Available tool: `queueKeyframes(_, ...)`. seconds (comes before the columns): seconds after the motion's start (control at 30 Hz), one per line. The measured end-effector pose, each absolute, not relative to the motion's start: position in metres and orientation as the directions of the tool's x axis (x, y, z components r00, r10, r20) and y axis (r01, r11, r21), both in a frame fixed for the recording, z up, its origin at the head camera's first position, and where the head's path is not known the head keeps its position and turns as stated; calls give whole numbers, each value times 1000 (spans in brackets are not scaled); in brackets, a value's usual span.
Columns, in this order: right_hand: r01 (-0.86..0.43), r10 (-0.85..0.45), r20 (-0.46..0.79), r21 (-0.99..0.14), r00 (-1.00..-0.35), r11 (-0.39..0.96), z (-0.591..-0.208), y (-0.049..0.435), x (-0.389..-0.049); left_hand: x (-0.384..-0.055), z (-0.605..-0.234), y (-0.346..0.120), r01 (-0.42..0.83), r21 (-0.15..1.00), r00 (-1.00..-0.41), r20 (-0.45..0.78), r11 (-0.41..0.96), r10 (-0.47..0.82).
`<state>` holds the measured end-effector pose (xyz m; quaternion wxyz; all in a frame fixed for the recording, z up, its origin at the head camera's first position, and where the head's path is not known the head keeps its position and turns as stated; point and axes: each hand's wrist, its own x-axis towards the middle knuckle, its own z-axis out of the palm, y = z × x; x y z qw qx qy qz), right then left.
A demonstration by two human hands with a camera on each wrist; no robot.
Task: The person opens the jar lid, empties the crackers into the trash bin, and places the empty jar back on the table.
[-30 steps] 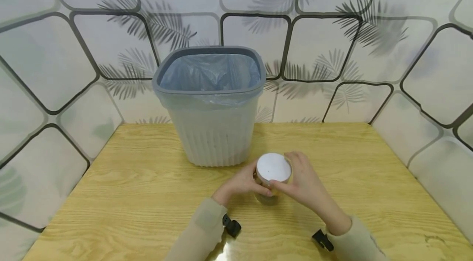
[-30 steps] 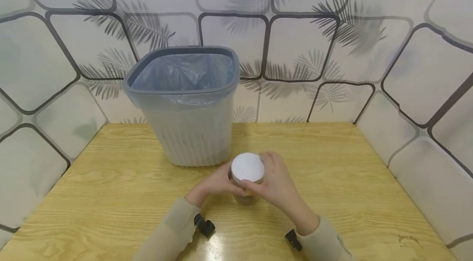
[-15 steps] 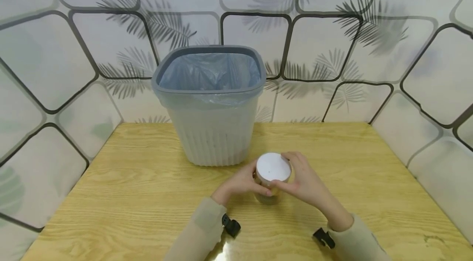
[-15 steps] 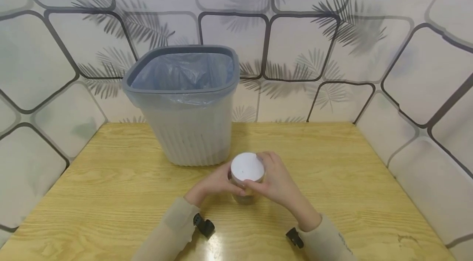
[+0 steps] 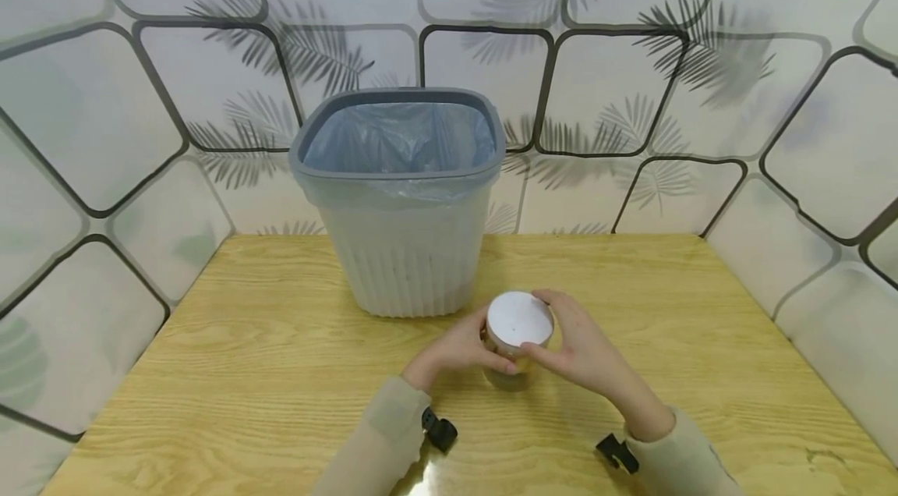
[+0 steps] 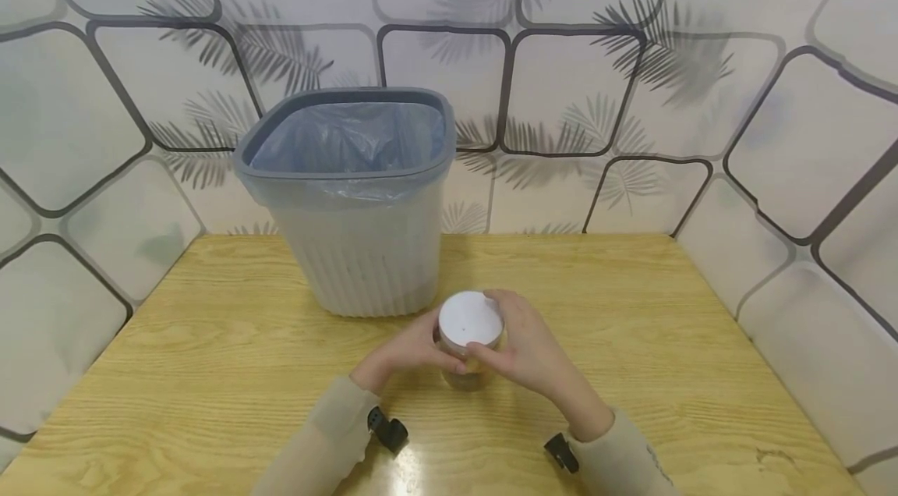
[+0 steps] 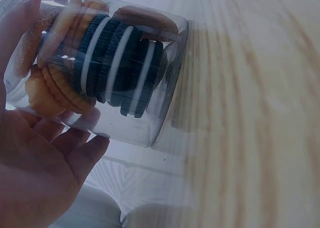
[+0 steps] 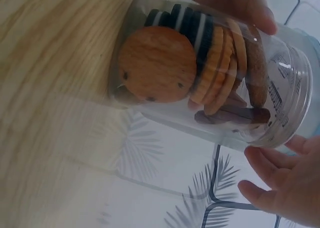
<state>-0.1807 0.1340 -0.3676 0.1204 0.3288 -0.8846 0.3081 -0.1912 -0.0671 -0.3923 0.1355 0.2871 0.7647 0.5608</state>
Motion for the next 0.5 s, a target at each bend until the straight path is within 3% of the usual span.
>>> queueKeyframes(0.33,-624,-436,462,-425,-773,656,-377,124,-179,-207,-421,-66,301,932,-800,132,201,585)
queueKeyframes(0.5,-641,-437,494,-390,-752,661,-380,124,-180,-208,-421,-66,298,933,-801,130,201,584)
